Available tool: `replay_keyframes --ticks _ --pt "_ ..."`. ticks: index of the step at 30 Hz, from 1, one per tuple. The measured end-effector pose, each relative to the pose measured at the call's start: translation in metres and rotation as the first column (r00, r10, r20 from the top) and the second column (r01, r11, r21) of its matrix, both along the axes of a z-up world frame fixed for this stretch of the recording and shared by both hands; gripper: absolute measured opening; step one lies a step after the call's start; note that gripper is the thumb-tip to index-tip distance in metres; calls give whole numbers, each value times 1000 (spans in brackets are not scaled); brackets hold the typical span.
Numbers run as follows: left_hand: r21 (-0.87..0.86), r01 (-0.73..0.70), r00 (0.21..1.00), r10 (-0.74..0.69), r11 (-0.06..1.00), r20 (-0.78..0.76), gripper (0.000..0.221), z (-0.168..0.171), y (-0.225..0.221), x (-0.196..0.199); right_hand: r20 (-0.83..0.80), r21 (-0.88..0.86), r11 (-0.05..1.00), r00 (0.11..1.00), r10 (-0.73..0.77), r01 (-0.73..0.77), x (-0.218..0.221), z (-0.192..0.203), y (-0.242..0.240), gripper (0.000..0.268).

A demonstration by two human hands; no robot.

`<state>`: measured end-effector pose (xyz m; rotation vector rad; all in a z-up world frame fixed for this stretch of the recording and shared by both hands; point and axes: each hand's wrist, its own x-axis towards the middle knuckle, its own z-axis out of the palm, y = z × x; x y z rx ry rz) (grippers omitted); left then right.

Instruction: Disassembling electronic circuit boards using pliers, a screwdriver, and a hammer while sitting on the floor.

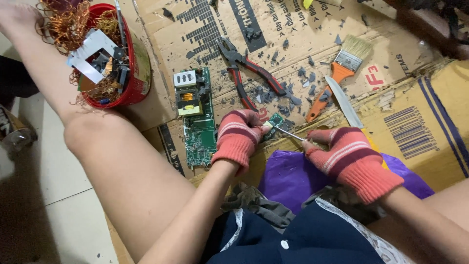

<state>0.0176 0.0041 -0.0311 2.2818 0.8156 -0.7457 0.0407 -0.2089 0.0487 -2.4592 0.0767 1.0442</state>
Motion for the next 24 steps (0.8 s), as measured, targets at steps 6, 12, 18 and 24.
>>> replay_keyframes --ticks 6,12,18,24 --pt "-1 26 999 -26 1000 42 12 -13 -2 4 -10 -190 939 957 290 -287 14 -4 5 40" --pt "-3 4 999 -4 1000 38 19 44 5 -9 71 -333 635 653 754 -697 43 19 100 35" --pt "-27 19 999 -18 999 40 18 47 3 -8 80 -76 977 976 204 -198 50 9 47 48" --pt "90 66 935 -93 994 343 35 90 -24 -14 255 178 984 966 -50 4 41 -1 -14 27"
